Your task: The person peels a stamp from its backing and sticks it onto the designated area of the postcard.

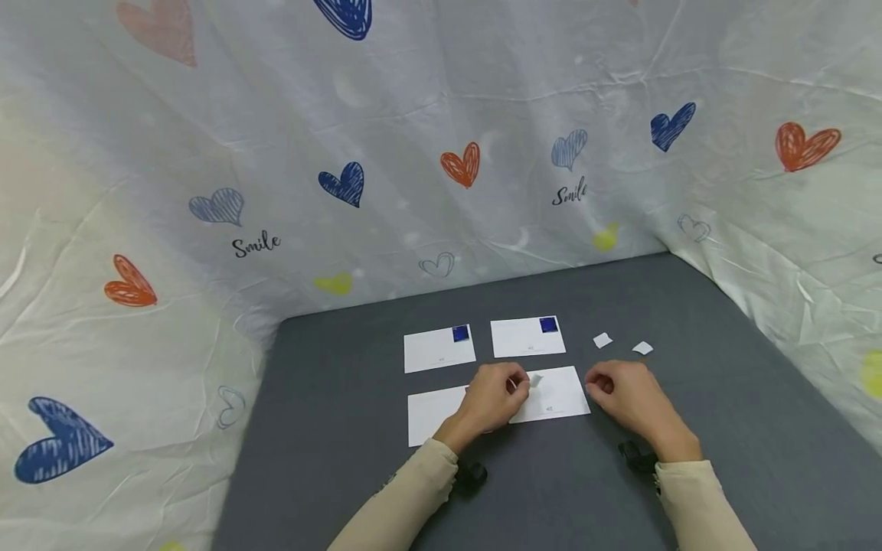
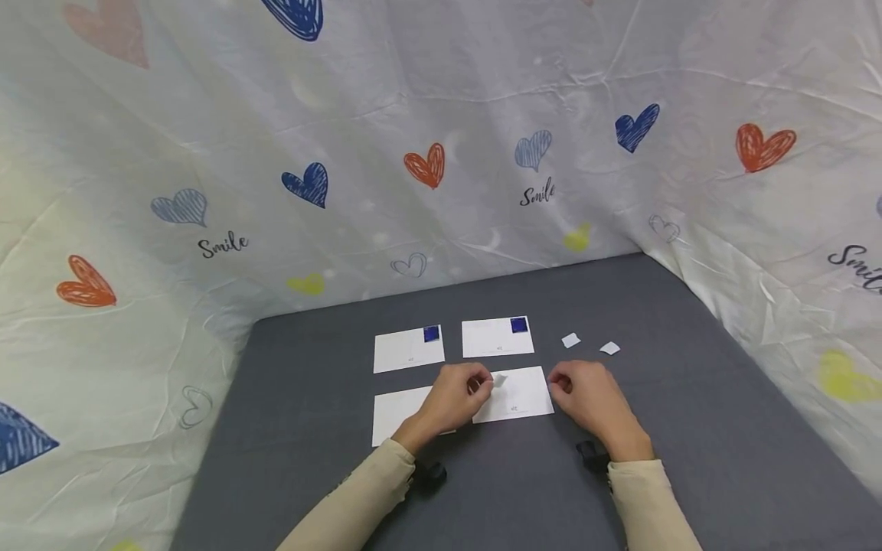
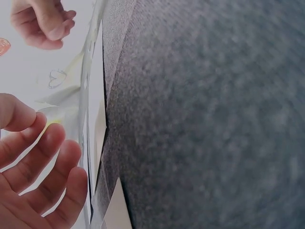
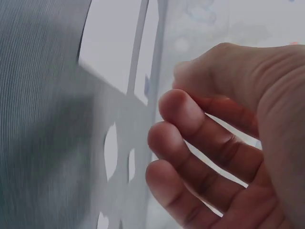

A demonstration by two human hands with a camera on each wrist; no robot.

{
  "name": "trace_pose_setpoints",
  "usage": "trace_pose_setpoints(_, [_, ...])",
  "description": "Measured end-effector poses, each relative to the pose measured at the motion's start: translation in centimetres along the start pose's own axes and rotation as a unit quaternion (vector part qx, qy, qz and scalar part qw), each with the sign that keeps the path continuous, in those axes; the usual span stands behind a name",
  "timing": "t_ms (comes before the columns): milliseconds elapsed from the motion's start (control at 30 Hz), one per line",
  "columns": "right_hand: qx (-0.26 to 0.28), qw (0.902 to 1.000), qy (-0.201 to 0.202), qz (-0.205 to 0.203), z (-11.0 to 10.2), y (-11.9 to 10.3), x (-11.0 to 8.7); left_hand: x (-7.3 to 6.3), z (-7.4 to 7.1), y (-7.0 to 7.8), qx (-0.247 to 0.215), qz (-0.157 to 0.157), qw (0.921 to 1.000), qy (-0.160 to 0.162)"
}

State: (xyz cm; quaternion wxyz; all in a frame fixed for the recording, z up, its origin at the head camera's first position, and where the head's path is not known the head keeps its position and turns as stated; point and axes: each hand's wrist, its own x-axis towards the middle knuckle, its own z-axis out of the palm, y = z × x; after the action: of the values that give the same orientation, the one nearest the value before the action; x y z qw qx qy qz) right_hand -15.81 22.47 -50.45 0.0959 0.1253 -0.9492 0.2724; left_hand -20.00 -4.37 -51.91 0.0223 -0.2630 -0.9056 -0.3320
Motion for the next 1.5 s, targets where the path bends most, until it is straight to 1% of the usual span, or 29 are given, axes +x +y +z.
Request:
trace_pose_setpoints(200, [0.019,0.9990,0.006,-0.040,1.4,-2.2,0.8,0.1,0.0,0.3,-0.022,0.007,0.9997,0.009])
trace_pose_setpoints(300, [0.030,0.9979,0.010,-0.056,2.0,-2.8,1.0,0.1,0.1,0.3,-0.039,0.022,0.9989,0.017])
trace_pose_setpoints(333, [0.034,0.9975,0.011,-0.061,2.1,-3.0,1.0,0.2,0.6,-0.3,-0.038,0.037,0.9983,0.026])
trace_pose_setpoints(400, [0.041,0.9967,0.013,-0.069,2.4,-3.4,1.1,0.1,0.8,-0.3,-0.045,0.047,0.9975,0.029])
trace_pose_setpoints(500, [0.051,0.9956,0.014,-0.077,2.7,-3.7,1.2,0.2,0.9,-0.3,-0.052,0.052,0.9970,0.026])
trace_pose_setpoints(533, [0.052,0.9956,0.014,-0.077,2.8,-3.8,1.2,0.2,1.0,-0.2,-0.053,0.050,0.9971,0.023])
trace_pose_setpoints(567, [0.052,0.9956,0.014,-0.077,2.8,-3.8,1.2,0.1,0.5,0.5,-0.059,0.039,0.9974,0.013])
trace_pose_setpoints(667, [0.052,0.9957,0.014,-0.075,3.0,-3.8,1.3,0.2,0.5,0.7,-0.064,0.034,0.9974,0.001])
trace_pose_setpoints(767, [0.054,0.9955,0.018,-0.076,3.1,-3.7,1.3,0.3,0.6,0.8,-0.073,0.037,0.9966,-0.014])
trace_pose_setpoints(933, [0.055,0.9946,0.034,-0.081,3.2,-3.6,1.3,0.3,0.7,0.8,-0.077,0.045,0.9953,-0.037])
trace_pose_setpoints(1033, [0.049,0.9948,0.046,-0.076,3.2,-3.5,1.2,0.3,0.7,0.7,-0.074,0.045,0.9957,-0.034])
trace_pose_setpoints(1167, [0.050,0.9955,0.050,-0.063,3.0,-3.4,1.2,0.4,0.7,0.8,-0.069,0.034,0.9969,-0.017])
trace_pose_setpoints(1267, [0.065,0.9959,0.036,-0.053,3.0,-3.3,1.2,0.4,0.7,0.8,-0.065,0.027,0.9975,-0.006])
trace_pose_setpoints(1400, [0.085,0.9952,0.014,-0.047,2.9,-3.3,1.3,0.5,0.8,0.9,-0.065,0.028,0.9975,-0.004])
trace_pose_setpoints(1500, [0.091,0.9949,0.014,-0.041,2.8,-3.3,1.4,0.5,0.8,1.0,-0.065,0.030,0.9974,-0.005])
